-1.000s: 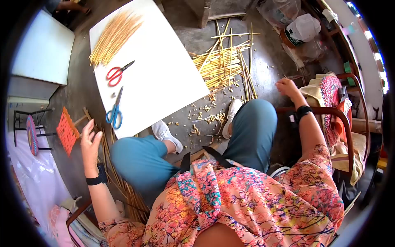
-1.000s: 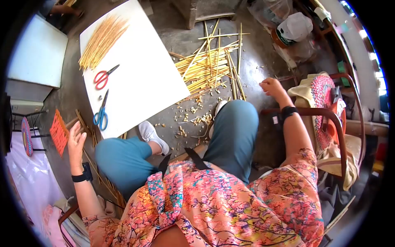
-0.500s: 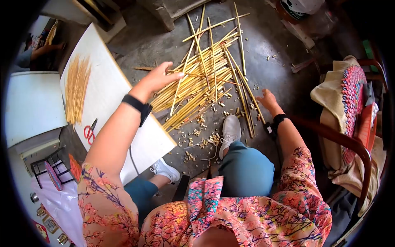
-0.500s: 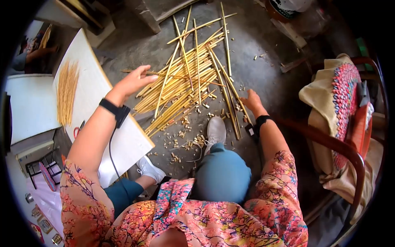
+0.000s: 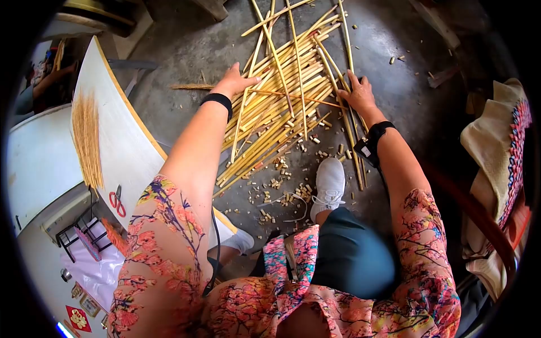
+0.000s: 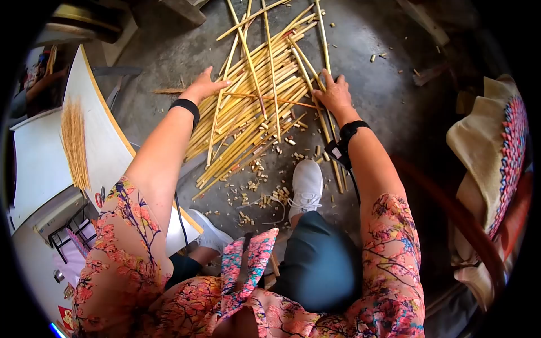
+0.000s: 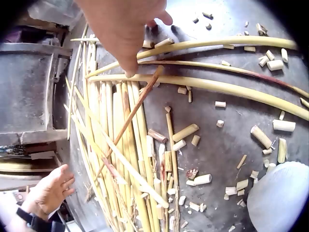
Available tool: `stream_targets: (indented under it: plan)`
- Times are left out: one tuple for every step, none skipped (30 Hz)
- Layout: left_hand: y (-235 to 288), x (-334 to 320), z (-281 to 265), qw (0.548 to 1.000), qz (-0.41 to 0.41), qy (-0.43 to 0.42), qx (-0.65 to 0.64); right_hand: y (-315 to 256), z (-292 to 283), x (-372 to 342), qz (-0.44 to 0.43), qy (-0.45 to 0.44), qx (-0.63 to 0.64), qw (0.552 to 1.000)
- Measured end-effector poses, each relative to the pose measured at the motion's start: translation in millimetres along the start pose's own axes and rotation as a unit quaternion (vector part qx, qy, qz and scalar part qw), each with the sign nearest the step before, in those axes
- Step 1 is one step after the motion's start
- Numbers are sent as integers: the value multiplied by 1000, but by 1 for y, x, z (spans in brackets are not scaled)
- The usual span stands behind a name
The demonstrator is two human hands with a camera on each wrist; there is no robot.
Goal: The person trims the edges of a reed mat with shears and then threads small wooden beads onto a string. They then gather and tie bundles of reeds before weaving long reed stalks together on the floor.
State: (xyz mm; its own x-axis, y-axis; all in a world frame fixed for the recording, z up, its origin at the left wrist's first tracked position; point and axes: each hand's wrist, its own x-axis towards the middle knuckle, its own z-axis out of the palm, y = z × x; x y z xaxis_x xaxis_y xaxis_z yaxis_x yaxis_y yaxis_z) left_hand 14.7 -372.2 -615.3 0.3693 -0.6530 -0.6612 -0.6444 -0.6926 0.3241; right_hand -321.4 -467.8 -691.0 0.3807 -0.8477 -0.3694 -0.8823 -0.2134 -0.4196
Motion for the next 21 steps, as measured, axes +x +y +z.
stream_targets:
  plan:
    - [-5, 6, 5, 1000, 1, 0, -1, 0, 2, 3, -11, 3, -30, 999]
    - [-8, 12, 8, 1000, 1, 7, 8, -2, 4, 5, -17, 25, -59, 998]
    - [-12, 18, 14, 1000, 2, 17, 18, -4, 8, 4, -24, 50, -86, 995]
    - [-16, 25, 19, 1000, 2, 17, 17, -12, -1, 1, -28, 13, -74, 997]
    - [-19, 29, 24, 1000, 4, 25, 6, -9, 7, 1, -63, 54, -51, 995]
    - [-22, 32, 29, 1000, 2, 27, 7, -6, 13, 1, -66, 52, -42, 996]
    - [-25, 32, 32, 1000, -2, 30, 9, -6, 17, 0, -69, 48, -33, 996]
    - [-27, 30, 38, 999, -18, 27, 5, -5, 21, -3, -69, 55, -33, 996]
    - [-23, 28, 44, 998, -42, 37, 26, -5, 22, -8, -45, 58, -4, 997]
    - [-14, 16, 48, 994, -49, 46, 84, -3, 27, -14, -22, 61, 26, 998]
    - [-3, 5, 52, 987, -57, 55, 140, 1, 33, -20, -24, 66, 24, 997]
    - [3, -2, 54, 985, -42, 52, 161, 9, 41, -23, -22, 73, 36, 996]
    - [6, -6, 57, 982, -28, 49, 182, 13, 41, -25, -20, 81, 47, 995]
    - [7, -8, 62, 985, -6, 48, 163, 18, 40, -26, -25, 85, 45, 995]
    - [7, -9, 71, 990, 1, 58, 128, 19, 37, -28, -1, 56, 45, 997]
    - [13, -13, 74, 992, 0, 19, 121, 21, 37, -31, 25, 25, 44, 998]
    - [17, -17, 76, 993, -2, -21, 116, 24, 36, -34, 24, 25, 45, 998]
    - [17, -20, 79, 993, -4, -21, 116, 29, 36, -37, 11, 1, 35, 999]
    - [18, -23, 82, 990, 12, -35, 137, 33, 37, -40, 1, -22, 25, 999]
    - [20, -25, 85, 986, 29, -50, 158, 37, 40, -45, -11, 3, 25, 1000]
    - [18, -24, 89, 986, 31, -53, 156, 39, 40, -49, -9, 2, 22, 1000]
